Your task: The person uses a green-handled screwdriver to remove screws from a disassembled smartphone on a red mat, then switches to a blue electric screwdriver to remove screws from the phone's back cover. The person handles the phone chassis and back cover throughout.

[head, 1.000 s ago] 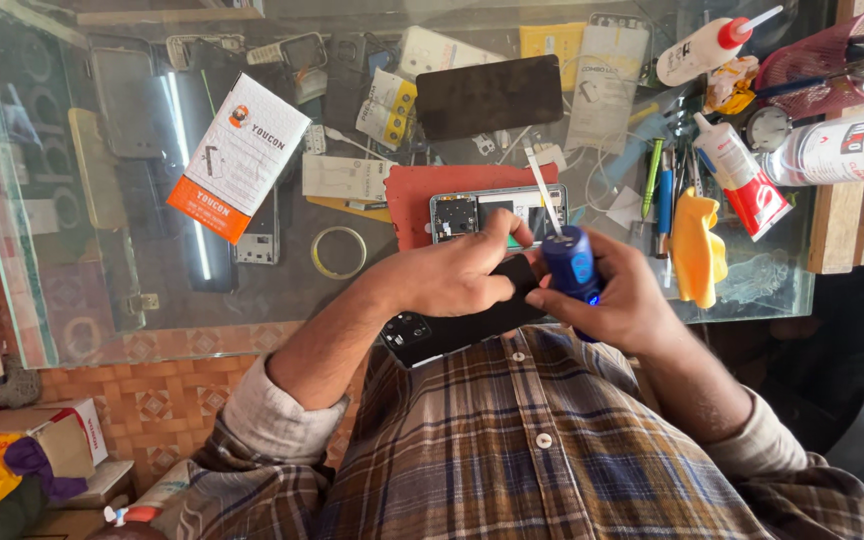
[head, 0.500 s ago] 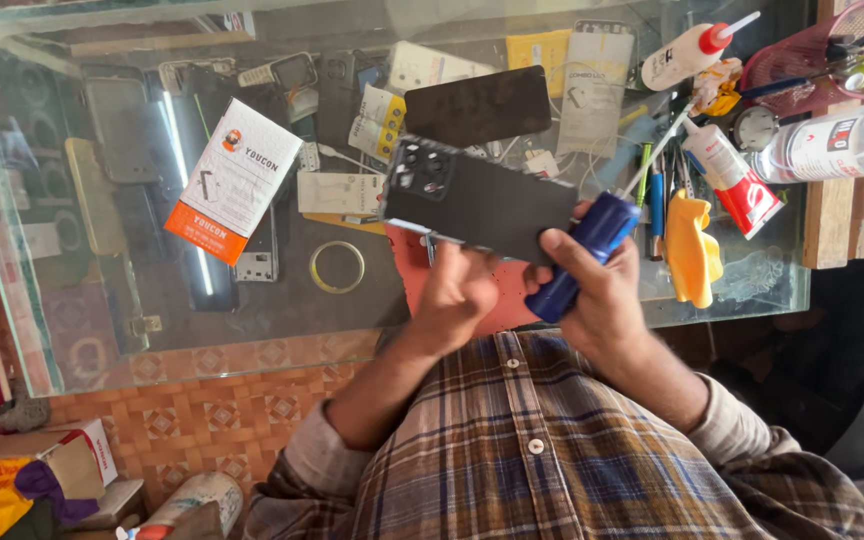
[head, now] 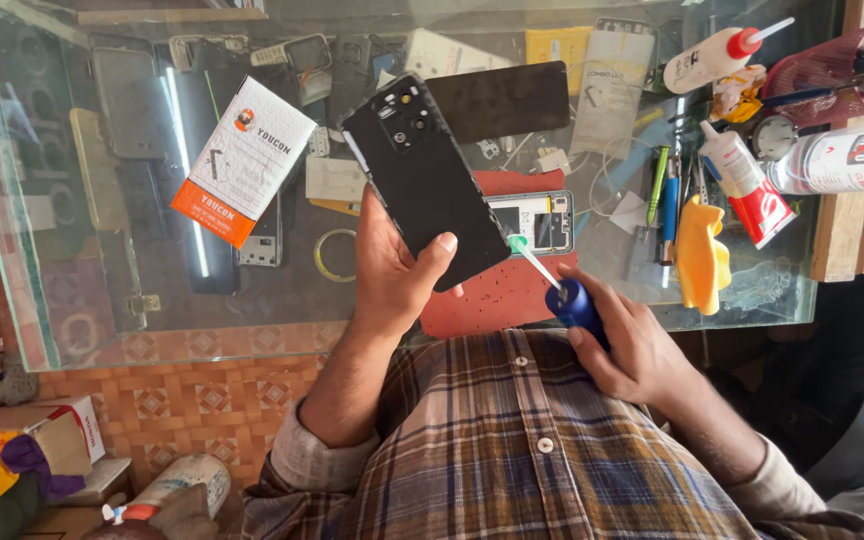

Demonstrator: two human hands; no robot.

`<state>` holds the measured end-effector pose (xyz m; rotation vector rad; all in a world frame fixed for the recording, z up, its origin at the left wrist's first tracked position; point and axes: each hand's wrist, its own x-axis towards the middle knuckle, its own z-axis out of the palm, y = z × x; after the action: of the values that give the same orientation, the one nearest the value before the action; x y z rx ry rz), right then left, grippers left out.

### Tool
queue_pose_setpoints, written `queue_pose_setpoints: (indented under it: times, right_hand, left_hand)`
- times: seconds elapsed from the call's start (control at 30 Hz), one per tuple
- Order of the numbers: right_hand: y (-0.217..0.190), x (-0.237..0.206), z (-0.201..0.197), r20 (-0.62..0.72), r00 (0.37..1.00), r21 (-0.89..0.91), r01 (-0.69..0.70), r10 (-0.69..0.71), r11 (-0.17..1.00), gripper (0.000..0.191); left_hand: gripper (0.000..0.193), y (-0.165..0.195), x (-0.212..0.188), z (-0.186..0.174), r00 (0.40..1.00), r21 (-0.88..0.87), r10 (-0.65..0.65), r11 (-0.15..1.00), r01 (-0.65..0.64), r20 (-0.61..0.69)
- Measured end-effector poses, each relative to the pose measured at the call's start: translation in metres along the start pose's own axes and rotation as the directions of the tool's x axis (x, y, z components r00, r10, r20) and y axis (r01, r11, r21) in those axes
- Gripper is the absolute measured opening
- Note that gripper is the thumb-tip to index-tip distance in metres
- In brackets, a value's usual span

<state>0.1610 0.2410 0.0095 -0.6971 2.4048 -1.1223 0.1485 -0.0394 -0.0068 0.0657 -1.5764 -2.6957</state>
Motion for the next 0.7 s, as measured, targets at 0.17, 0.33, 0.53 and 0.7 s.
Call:
queue_pose_setpoints:
  times: [0.17,0.33,0.53,0.7]
  right_hand:
    - [0.001,-0.003,-0.002,-0.063,0.99,-0.183,0.111,-0.124,0.977,0.066]
    - [-0.002,0.0,-0.004,-0.028,0.995,-0.318,0.081,-0.095,0.945,0.062]
    - [-0.01,0.004,-0.012,0.017,0.991,-0.36,0.129,-0.132,0.924,0.05]
    - [-0.013,0.005,-0.015,0.009,0.99,-0.358,0.133,-0.139,0.924,0.048]
  left_hand:
    - [0.069,0.011,0.007,0.008,0.973,0.296,0.202,0.928,-0.228,0.115]
    - [0.064,0.022,0.004,0.01,0.993,0.119,-0.115,0.987,0.109,0.041]
    - [0.063,0.026,0.006,0.009,0.99,0.161,-0.128,0.98,0.117,0.058]
    - [0.064,0.028,0.007,0.005,0.982,0.201,-0.182,0.965,0.167,0.055]
